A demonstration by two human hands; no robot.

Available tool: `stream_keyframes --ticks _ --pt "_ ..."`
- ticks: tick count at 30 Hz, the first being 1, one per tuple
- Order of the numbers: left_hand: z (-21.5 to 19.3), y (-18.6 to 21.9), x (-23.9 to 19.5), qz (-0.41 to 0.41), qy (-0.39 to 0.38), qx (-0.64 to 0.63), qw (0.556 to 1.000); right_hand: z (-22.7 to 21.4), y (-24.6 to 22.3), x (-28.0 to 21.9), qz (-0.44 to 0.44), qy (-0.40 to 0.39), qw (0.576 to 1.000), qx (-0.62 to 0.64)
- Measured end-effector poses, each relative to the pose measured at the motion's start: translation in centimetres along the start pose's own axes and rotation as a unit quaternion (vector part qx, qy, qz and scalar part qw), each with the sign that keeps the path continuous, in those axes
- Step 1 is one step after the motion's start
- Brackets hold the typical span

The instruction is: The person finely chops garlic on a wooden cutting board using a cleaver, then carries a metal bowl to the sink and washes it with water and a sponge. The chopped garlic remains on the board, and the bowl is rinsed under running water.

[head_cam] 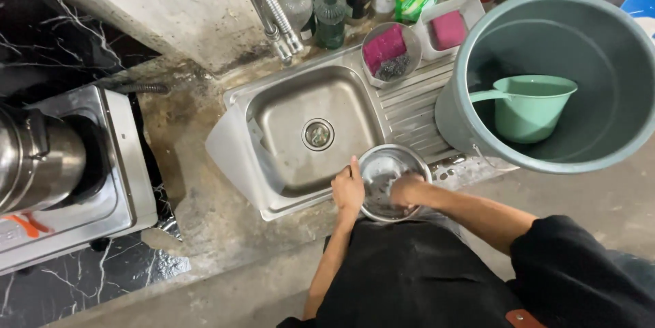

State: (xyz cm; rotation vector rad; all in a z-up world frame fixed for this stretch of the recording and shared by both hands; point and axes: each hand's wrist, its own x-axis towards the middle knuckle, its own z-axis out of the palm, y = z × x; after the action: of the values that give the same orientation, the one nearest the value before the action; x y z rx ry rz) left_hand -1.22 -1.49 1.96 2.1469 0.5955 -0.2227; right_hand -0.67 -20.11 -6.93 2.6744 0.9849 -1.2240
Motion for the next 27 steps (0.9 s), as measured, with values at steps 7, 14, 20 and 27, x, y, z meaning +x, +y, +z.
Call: stream_keyframes --ticks 7,14,20,27 --pt "0.9 -1.4 0.4 0.055 0.026 -0.018 0.998 -3.2 -4.0 1.5 -0.043 0.085 0.995 0.027" --pt "1.6 -2.5 0.6 0.03 0.097 -0.078 0.992 -4.7 -0.6 1.9 0.128 0.059 0.988 -0.056" --pt "1.9 -2.7 0.7 0.023 0.115 -0.117 0.986 -1.9 -2.1 0.0 0.001 -0.033 0.999 -0.007" --pt "1.6 -3.4 0.4 0.163 0.107 -0.072 0.978 -5.2 -2.5 2.0 -0.113 0.111 0.987 -0.036"
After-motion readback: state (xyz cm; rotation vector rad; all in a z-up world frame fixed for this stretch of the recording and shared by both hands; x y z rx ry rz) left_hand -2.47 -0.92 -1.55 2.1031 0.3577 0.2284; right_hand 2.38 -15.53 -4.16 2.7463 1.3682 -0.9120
